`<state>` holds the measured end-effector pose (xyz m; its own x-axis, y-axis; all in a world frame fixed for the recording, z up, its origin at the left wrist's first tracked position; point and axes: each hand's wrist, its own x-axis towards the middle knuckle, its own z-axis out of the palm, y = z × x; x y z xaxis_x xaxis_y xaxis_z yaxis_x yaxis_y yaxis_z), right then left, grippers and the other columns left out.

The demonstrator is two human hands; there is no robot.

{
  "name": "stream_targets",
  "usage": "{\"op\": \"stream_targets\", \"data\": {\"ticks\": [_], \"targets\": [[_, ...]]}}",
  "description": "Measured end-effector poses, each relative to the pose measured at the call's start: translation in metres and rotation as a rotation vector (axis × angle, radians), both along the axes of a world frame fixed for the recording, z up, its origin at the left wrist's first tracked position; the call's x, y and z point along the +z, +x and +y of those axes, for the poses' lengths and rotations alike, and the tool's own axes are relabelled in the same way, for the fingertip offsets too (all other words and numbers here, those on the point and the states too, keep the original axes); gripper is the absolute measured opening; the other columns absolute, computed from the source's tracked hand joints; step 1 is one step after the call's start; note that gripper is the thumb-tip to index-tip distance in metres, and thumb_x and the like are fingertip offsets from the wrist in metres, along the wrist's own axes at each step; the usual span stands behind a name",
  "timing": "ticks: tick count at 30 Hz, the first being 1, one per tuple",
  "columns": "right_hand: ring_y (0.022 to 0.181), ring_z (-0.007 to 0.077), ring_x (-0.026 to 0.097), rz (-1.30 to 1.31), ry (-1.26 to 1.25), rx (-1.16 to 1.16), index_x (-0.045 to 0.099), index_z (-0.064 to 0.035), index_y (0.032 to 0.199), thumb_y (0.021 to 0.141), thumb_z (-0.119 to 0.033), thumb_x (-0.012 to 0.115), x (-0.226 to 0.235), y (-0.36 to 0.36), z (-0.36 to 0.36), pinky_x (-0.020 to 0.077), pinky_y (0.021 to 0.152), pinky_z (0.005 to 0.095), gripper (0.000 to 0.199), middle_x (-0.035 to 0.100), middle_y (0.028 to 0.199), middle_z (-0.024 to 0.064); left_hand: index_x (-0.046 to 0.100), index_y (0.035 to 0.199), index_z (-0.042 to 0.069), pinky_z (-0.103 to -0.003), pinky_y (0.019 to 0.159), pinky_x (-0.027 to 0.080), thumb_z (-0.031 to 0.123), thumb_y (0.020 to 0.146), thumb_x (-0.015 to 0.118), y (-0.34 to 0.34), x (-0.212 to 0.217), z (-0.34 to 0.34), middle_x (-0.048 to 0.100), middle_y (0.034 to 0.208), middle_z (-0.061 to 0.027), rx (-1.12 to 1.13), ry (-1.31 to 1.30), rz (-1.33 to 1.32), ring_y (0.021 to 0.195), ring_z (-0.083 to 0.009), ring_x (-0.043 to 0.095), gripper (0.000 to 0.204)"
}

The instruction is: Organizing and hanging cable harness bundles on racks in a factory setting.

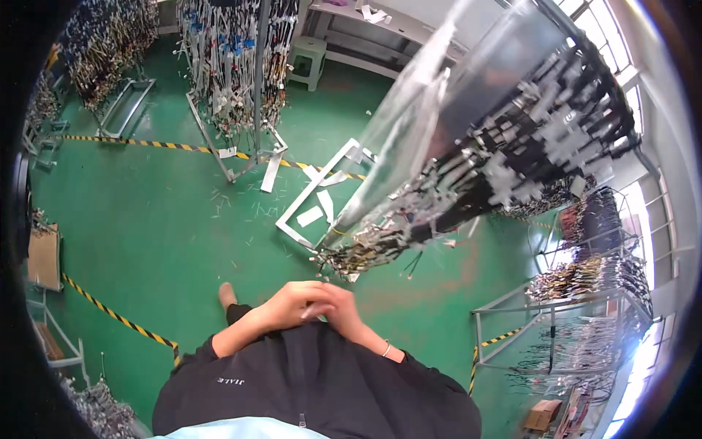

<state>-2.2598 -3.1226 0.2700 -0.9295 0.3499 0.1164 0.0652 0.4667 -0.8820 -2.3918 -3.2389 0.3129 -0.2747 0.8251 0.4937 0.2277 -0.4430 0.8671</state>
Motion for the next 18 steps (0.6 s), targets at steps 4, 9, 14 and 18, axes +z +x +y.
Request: {"op": "stream_targets", "data": {"ticks": [4, 9, 14, 18], "targets": [[0.071, 0.0043, 0.049, -0.191, -0.496, 0.128, 0.066, -0.0018, 0.094, 0.101, -0.021, 0.052, 0.018, -0.098, -0.053, 0.042, 0.063, 0.0237, 0.026, 0.059, 0.081, -0.0035, 0.068, 0.11, -0.004, -0.024, 0.064, 0.05, 0.013, 0.097, 0.058, -0.101, -0.036, -0.073, 0.066, 0.077, -0.0063, -0.038, -0.309, -0.74, 0.066, -0.0089, 0.059, 0.023], [0.089, 0.0086, 0.054, -0.358, -0.687, 0.466, 0.069, -0.0022, 0.103, 0.102, -0.027, 0.048, 0.022, -0.234, -0.12, 0.0425, 0.08, 0.0251, 0.032, 0.064, 0.102, 0.0023, 0.072, 0.09, 0.002, -0.023, 0.052, 0.041, 0.029, 0.1, 0.053, -0.252, -0.062, -0.177, 0.061, 0.062, -0.0003, 0.204, -0.486, -0.44, 0.055, -0.0054, 0.049, 0.034], [0.136, 0.0327, 0.035, -0.172, -1.585, 0.66, 0.069, -0.0032, 0.112, 0.097, -0.029, 0.053, 0.029, -0.354, -0.142, 0.0276, 0.112, 0.0439, 0.034, 0.025, 0.154, 0.0201, 0.063, 0.068, 0.007, -0.025, 0.047, 0.036, 0.038, 0.099, 0.053, -0.403, -0.119, -0.227, 0.049, 0.052, 0.002, 0.561, -0.546, -0.717, 0.047, -0.0079, 0.045, 0.045], [0.112, 0.0284, 0.06, -0.216, -1.368, -0.136, 0.061, -0.0005, 0.12, 0.1, -0.025, 0.048, -0.049, -0.407, -0.104, 0.0481, 0.096, 0.0402, 0.034, 0.06, 0.126, 0.0181, 0.064, 0.088, 0.006, -0.023, 0.053, 0.041, 0.037, 0.098, 0.054, -0.501, -0.137, -0.239, 0.06, 0.068, 0.0004, 0.571, -0.487, -0.788, 0.058, -0.0077, 0.053, 0.034]]}}
